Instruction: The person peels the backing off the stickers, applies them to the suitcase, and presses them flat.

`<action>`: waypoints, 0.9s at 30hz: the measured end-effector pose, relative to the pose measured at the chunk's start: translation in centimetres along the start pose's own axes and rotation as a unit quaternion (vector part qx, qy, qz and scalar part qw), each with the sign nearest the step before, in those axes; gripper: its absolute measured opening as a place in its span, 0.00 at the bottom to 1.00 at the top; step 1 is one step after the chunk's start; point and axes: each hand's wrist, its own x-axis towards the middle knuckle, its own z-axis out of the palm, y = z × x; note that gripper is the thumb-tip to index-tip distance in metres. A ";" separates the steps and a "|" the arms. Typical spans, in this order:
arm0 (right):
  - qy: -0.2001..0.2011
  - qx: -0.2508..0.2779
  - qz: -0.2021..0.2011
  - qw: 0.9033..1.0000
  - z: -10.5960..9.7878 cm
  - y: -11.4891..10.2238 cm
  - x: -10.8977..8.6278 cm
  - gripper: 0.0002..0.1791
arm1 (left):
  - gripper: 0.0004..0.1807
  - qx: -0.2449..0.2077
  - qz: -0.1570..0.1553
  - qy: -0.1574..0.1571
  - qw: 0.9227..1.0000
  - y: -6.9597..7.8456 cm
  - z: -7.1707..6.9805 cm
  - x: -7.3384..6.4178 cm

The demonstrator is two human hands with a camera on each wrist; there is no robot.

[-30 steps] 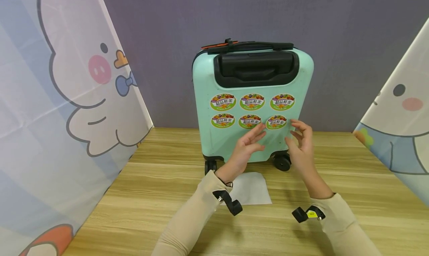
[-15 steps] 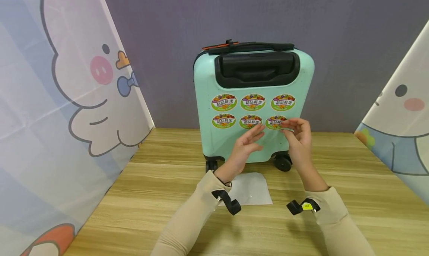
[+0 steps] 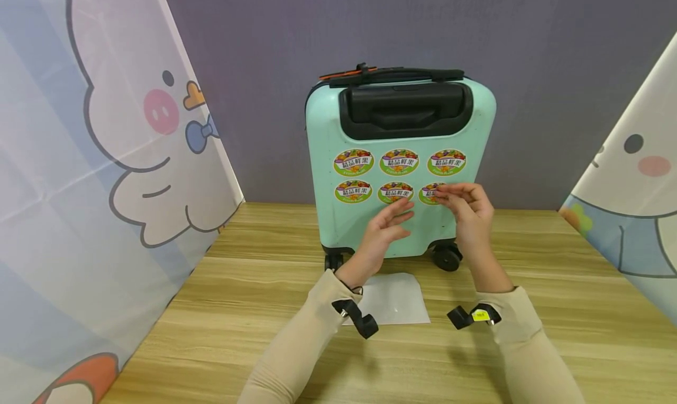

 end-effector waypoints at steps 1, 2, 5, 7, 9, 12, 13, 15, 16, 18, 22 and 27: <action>-0.002 0.008 0.000 1.000 0.1 0.1 0.0 0.06 | 0.35 0.001 -0.001 0.001 1.000 0.0 -0.1 0.0; -0.003 0.016 0.000 1.000 0.2 0.1 0.1 0.06 | 0.35 0.002 -0.001 0.001 1.000 -0.1 -0.1 0.0; -0.008 0.025 0.000 1.000 0.5 0.3 0.1 0.07 | 0.35 0.004 -0.002 0.000 1.000 -0.2 -0.2 -0.1; -0.011 0.030 0.002 0.999 0.6 0.5 0.1 0.07 | 0.34 0.005 -0.001 -0.001 1.000 -0.2 -0.3 -0.1; -0.015 0.025 0.003 1.000 0.8 0.6 0.1 0.07 | 0.34 0.004 -0.001 -0.002 1.000 -0.3 -0.3 -0.1; -0.024 0.028 0.007 0.999 1.0 0.9 0.0 0.06 | 0.34 0.004 -0.004 0.000 1.000 -0.4 -0.4 -0.2; -0.028 0.030 0.008 0.999 1.1 0.9 -0.1 0.06 | 0.34 0.003 -0.006 0.001 1.000 -0.4 -0.4 -0.3; -0.036 0.034 0.011 0.999 1.2 1.1 -0.2 0.06 | 0.34 0.001 -0.011 0.002 1.000 -0.4 -0.4 -0.4; -0.038 0.035 0.012 0.999 1.2 1.1 -0.3 0.07 | 0.34 0.000 -0.013 0.002 1.000 -0.5 -0.5 -0.4; -0.042 0.040 0.016 0.998 1.2 1.2 -0.4 0.07 | 0.34 -0.002 -0.017 0.003 1.000 -0.6 -0.6 -0.5; -0.049 0.035 0.027 0.998 1.0 1.4 -0.7 0.09 | 0.34 -0.004 -0.019 0.004 1.000 -0.7 -0.7 -0.5; -0.058 0.027 0.038 0.997 0.2 1.6 -1.1 0.10 | 0.34 -0.002 -0.021 0.003 1.000 -0.7 -0.8 -0.6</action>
